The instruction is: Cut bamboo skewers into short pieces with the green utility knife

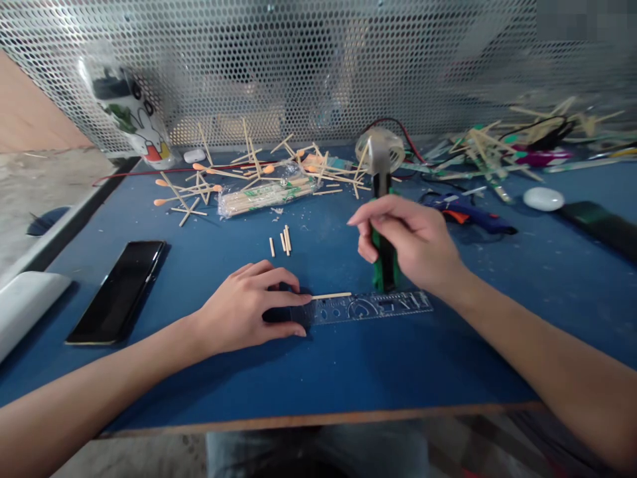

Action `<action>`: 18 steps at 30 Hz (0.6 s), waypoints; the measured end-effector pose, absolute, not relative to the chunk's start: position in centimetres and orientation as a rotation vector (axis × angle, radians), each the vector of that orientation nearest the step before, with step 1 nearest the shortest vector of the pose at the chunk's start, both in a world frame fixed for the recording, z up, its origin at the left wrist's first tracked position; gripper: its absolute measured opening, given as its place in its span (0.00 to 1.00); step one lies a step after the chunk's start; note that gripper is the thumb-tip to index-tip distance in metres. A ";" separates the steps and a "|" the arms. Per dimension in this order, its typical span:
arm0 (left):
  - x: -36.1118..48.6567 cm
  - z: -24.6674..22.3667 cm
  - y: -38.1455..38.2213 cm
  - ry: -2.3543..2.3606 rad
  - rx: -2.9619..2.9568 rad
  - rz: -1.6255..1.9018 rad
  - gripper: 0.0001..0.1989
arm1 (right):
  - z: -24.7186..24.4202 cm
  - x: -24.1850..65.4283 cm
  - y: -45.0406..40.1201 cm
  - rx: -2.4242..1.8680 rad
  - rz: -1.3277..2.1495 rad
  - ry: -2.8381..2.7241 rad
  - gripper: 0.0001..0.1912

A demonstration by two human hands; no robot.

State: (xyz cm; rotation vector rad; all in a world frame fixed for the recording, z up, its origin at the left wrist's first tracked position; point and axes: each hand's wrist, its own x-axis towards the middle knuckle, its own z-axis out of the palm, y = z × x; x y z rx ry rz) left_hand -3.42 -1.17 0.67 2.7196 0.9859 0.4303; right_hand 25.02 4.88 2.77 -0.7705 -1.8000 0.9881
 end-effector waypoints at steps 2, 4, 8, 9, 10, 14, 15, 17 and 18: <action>-3.4 0.6 -1.1 0.984 2.711 0.437 0.19 | 3.5 25.1 5.0 -0.737 1.180 -1.594 0.13; -3.4 0.6 -1.1 0.982 2.690 0.452 0.19 | 4.6 25.4 5.2 -0.765 1.252 -1.517 0.25; -3.5 0.6 -1.2 0.974 2.657 0.464 0.19 | 7.1 26.5 5.5 -0.952 1.193 -1.342 0.37; -3.5 0.6 -1.2 0.974 2.657 0.459 0.18 | 7.6 26.7 5.4 -0.979 1.140 -1.348 0.33; -3.6 0.6 -1.3 0.975 2.660 0.456 0.18 | 8.0 27.0 5.1 -0.984 1.100 -1.379 0.28; -3.7 0.6 -1.4 0.982 2.675 0.454 0.18 | 8.3 27.8 2.0 -0.887 1.115 -1.555 0.35; -3.7 0.6 -1.4 0.987 2.675 0.455 0.18 | 8.1 28.1 0.9 -0.941 1.150 -1.586 0.39; -3.7 0.5 -1.4 0.995 2.671 0.459 0.18 | 7.2 28.8 -1.2 -1.040 1.106 -1.577 0.41; -3.8 0.5 -1.4 0.997 2.669 0.461 0.19 | 6.5 29.2 -2.2 -1.057 1.007 -1.550 0.33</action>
